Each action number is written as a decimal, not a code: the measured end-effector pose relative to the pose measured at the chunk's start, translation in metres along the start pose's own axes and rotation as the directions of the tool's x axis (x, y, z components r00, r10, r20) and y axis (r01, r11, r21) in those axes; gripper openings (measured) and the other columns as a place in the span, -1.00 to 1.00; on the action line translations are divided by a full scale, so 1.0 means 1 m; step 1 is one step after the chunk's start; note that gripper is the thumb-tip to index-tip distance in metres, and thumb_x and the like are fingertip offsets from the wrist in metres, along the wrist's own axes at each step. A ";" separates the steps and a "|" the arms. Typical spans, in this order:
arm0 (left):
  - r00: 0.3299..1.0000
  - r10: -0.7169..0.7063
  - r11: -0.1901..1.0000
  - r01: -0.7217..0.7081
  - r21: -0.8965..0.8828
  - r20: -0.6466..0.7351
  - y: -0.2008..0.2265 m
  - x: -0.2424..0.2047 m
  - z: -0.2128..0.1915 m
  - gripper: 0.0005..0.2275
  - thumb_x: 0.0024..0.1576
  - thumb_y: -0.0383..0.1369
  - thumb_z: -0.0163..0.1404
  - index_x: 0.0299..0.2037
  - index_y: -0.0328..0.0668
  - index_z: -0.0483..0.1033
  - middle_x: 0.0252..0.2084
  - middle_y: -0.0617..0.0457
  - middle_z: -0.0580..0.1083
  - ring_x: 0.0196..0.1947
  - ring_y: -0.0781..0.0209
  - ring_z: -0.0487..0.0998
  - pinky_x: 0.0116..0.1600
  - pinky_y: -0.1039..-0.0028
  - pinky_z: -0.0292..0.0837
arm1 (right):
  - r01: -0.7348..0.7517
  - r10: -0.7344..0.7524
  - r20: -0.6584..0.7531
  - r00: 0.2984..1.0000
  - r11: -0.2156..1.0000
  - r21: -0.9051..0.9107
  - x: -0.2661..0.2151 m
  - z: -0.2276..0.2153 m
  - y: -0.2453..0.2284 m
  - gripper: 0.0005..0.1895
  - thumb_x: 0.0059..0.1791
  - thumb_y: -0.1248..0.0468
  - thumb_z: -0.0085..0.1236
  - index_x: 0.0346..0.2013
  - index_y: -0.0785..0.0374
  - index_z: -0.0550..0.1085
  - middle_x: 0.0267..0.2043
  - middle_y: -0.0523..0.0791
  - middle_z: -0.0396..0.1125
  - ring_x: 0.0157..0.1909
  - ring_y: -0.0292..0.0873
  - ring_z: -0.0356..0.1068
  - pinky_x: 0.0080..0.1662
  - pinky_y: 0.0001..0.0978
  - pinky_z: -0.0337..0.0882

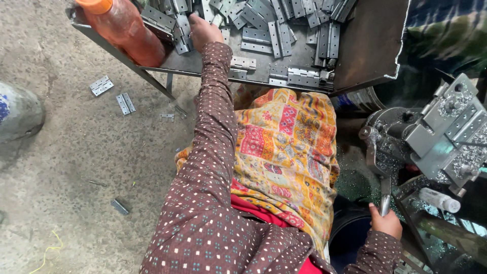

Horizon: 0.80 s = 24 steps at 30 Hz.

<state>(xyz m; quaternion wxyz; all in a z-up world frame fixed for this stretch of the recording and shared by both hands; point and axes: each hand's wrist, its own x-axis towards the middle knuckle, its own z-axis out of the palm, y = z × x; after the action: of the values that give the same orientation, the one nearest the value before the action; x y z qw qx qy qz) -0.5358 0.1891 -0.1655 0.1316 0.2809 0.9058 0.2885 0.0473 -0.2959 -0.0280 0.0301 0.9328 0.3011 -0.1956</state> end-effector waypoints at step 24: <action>0.200 0.971 0.152 -0.942 -0.300 -0.135 0.096 -0.250 -0.165 -0.72 0.08 -0.58 -0.02 -0.03 -0.08 0.50 -0.04 -0.05 0.54 -0.21 -0.15 0.58 -0.12 0.15 0.51 | 0.207 -0.200 -0.177 0.964 0.978 0.025 0.007 0.033 0.014 -0.41 -0.04 -0.22 0.19 -0.16 0.29 0.52 -0.27 0.23 0.45 -0.18 0.36 0.46 -0.17 0.20 0.43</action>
<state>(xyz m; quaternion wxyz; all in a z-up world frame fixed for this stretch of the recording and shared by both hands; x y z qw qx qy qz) -0.3589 0.0333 0.0428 0.0034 0.7762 0.4567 0.4346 0.0490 -0.3094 -0.0619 -0.0368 0.9109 0.3924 -0.1222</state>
